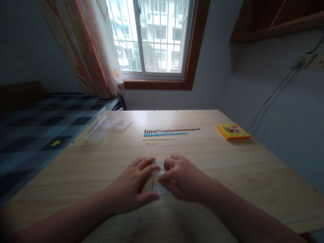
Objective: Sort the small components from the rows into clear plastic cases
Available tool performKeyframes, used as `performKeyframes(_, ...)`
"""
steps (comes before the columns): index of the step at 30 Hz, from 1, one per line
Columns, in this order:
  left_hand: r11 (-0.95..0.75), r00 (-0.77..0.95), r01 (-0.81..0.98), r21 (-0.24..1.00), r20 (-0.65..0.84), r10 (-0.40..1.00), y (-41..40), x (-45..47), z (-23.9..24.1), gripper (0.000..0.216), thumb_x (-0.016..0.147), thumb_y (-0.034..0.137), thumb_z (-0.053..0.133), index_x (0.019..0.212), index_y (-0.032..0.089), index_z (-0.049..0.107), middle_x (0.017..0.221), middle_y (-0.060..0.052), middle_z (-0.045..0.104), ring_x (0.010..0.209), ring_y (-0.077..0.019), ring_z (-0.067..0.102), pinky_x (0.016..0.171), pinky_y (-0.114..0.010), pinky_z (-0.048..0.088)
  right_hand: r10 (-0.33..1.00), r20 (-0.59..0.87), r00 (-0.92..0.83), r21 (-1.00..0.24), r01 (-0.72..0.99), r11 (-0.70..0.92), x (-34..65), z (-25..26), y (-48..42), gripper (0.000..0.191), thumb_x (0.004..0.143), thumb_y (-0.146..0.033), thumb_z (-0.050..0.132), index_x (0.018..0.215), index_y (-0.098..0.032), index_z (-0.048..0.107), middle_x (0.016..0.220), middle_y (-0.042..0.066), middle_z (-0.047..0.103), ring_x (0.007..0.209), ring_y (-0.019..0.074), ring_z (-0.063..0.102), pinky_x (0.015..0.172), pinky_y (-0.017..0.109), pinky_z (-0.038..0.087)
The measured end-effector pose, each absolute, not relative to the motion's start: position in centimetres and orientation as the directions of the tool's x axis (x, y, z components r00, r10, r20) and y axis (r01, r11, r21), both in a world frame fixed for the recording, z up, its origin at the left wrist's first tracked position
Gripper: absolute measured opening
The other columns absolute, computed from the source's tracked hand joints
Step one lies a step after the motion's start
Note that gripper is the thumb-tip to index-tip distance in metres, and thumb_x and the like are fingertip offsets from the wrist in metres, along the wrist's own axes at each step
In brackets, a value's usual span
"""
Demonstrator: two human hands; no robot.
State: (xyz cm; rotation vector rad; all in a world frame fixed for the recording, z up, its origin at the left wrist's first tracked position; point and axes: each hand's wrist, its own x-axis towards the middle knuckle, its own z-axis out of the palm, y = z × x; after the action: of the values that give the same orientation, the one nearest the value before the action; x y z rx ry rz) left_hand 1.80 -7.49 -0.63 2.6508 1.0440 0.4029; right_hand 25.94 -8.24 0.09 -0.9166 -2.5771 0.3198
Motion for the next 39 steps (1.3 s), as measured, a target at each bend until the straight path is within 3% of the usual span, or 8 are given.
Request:
performKeyframes(5, -0.703, 0.705, 0.632, 0.326, 0.133, 0.696, -7.5, 1.8, -0.57, 0.07, 0.08, 0.063, 0.074, 0.134, 0.02, 0.063, 0.147, -0.018, 0.054, 0.138, -0.0404, 0.046, 0.117, -0.063, 0.032, 0.626, 0.318, -0.712, -0.273, 0.564, 0.779, 25.47, 0.14, -8.25, 0.018, 0.098, -0.028, 0.061, 0.097, -0.027, 0.079, 0.083, 0.003, 0.059, 0.077, 0.0186, 0.046, 0.076, 0.034, 0.036)
performKeyframes(39, -0.706, 0.704, 0.624, 0.335, 0.149, 0.694, -7.39, 2.04, -0.28, 0.068, 0.079, 0.061, 0.076, 0.132, 0.02, 0.063, 0.145, -0.017, 0.055, 0.135, -0.0406, 0.048, 0.115, -0.063, 0.035, 0.624, 0.289, -0.726, -0.227, 0.582, 0.781, 25.24, -0.12, -8.28, 0.02, 0.098, -0.029, 0.059, 0.088, -0.025, 0.076, 0.082, 0.002, 0.057, 0.078, 0.0184, 0.047, 0.077, 0.035, 0.036)
